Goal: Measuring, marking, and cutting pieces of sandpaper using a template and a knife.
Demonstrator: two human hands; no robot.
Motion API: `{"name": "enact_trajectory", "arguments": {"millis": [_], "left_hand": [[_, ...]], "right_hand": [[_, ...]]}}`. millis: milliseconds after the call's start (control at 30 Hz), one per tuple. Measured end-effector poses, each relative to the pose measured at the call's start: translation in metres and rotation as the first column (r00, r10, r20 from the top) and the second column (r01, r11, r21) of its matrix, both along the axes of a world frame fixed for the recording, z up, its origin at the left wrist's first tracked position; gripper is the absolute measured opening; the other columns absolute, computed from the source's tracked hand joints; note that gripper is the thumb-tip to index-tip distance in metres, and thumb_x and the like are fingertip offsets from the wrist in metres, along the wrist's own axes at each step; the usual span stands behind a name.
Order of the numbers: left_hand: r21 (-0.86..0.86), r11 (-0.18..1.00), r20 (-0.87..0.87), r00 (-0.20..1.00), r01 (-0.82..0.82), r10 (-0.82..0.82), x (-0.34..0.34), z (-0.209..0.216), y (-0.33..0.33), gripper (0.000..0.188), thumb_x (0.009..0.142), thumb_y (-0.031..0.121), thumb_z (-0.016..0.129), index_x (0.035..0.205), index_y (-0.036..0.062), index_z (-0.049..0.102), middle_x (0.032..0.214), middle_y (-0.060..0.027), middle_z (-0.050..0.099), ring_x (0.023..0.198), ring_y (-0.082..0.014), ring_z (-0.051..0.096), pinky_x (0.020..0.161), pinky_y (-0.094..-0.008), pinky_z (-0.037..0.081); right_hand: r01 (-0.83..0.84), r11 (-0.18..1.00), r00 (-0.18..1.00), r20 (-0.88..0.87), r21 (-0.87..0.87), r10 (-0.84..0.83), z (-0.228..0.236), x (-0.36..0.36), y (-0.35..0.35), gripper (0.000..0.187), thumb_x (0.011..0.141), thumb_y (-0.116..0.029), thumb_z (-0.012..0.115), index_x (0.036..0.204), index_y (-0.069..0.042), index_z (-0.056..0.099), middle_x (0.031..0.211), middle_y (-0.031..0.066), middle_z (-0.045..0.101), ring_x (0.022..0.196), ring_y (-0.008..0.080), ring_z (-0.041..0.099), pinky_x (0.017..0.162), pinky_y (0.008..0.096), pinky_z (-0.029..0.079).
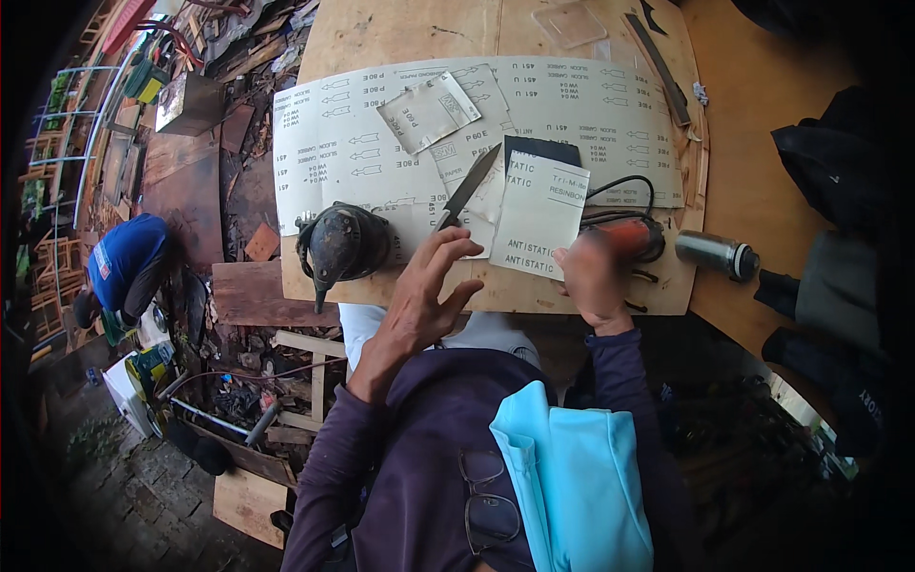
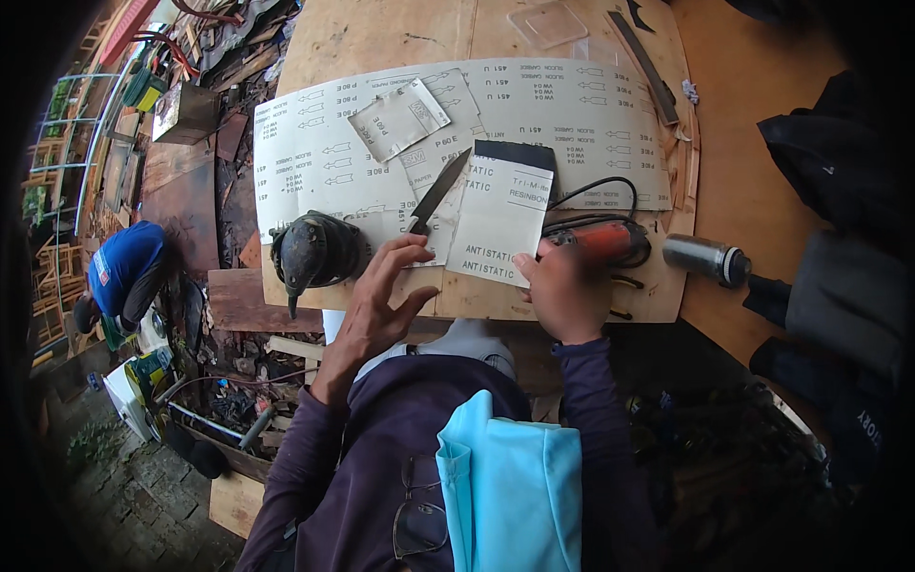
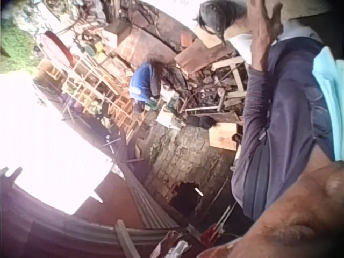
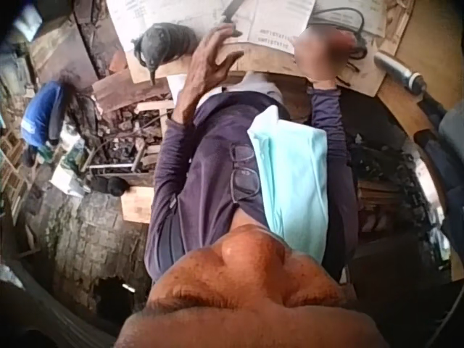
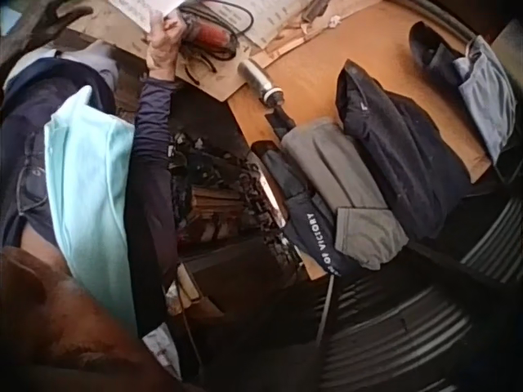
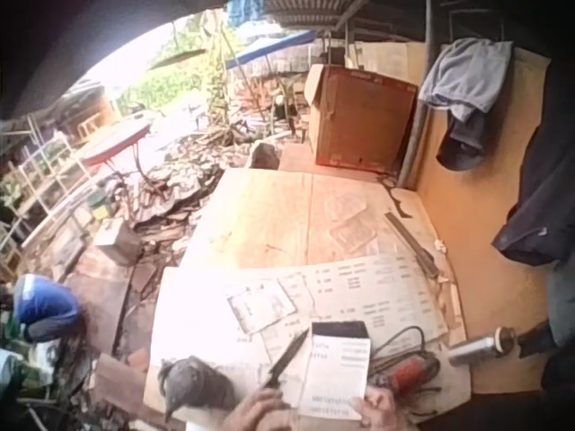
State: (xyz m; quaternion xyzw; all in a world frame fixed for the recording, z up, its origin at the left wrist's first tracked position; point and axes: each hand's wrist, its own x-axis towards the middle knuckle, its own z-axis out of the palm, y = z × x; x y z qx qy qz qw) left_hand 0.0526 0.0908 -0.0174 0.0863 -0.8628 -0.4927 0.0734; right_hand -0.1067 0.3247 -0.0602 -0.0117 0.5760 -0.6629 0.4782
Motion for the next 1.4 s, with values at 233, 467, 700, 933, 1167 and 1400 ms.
{"name": "enact_trajectory", "arguments": {"millis": [233,467,700,933,1167,1400], "left_hand": [[0.439,0.896,0.059,0.997,-0.065,0.043,-0.002,-0.015,0.002,0.038,0.090,0.002,0.080,0.124,0.0018,0.063,0.103,-0.0076,0.064,0.092,-0.0146,0.069,0.088,-0.0307,0.058],[0.487,0.864,0.163,0.985,-0.132,0.059,0.011,-0.011,0.008,0.041,0.090,0.005,0.081,0.126,0.0039,0.063,0.110,-0.0078,0.069,0.093,-0.0167,0.071,0.086,-0.0313,0.055],[0.427,0.887,-0.033,0.977,-0.176,0.210,0.008,-0.023,0.015,0.024,0.088,0.002,0.081,0.109,0.0014,0.071,0.101,-0.0096,0.071,0.086,-0.0193,0.066,0.078,-0.0301,0.052],[0.400,0.906,-0.148,0.966,-0.139,0.213,0.005,0.002,0.015,0.026,0.084,0.000,0.084,0.106,0.0007,0.072,0.098,-0.0105,0.074,0.083,-0.0197,0.065,0.072,-0.0314,0.049],[0.330,0.940,-0.247,0.952,-0.090,0.179,0.004,0.027,0.020,0.031,0.080,0.001,0.086,0.108,0.0022,0.071,0.096,-0.0098,0.075,0.081,-0.0256,0.067,0.071,-0.0350,0.051],[0.335,0.938,-0.361,0.906,-0.095,0.220,0.002,0.032,0.027,0.033,0.078,0.000,0.087,0.107,0.0031,0.071,0.094,-0.0089,0.074,0.083,-0.0261,0.067,0.071,-0.0355,0.052]], "right_hand": [[-0.086,0.996,0.996,0.007,-0.034,0.086,0.005,0.000,-0.014,0.033,0.104,-0.018,0.062,0.134,-0.002,0.063,0.102,-0.0001,0.070,0.070,0.0004,0.048,0.058,0.0178,0.037],[-0.142,0.989,0.990,-0.006,-0.035,0.142,0.009,0.003,-0.025,0.035,0.104,-0.018,0.061,0.135,-0.001,0.061,0.099,0.0006,0.069,0.068,0.0002,0.045,0.057,0.0174,0.035],[0.055,0.983,0.993,-0.095,-0.173,-0.072,0.041,0.010,-0.034,0.067,0.103,-0.018,0.067,0.159,-0.004,0.033,0.117,0.0085,0.064,0.070,0.0015,0.053,0.059,0.0175,0.041],[-0.107,0.988,0.836,-0.549,-0.108,0.030,0.059,0.046,-0.014,0.047,0.092,0.009,0.070,0.137,0.002,0.058,0.110,0.0113,0.067,0.068,0.0039,0.059,0.065,0.0185,0.046],[-0.100,0.992,0.657,-0.753,-0.083,0.004,0.079,0.043,-0.021,0.029,0.089,0.005,0.077,0.115,-0.001,0.067,0.104,0.0121,0.073,0.091,0.0165,0.072,0.079,0.0280,0.058],[-0.143,0.982,0.489,-0.871,-0.126,-0.041,0.093,0.035,-0.033,0.031,0.084,0.003,0.082,0.112,-0.003,0.070,0.099,0.0167,0.074,0.089,0.0254,0.076,0.074,0.0326,0.060]]}}
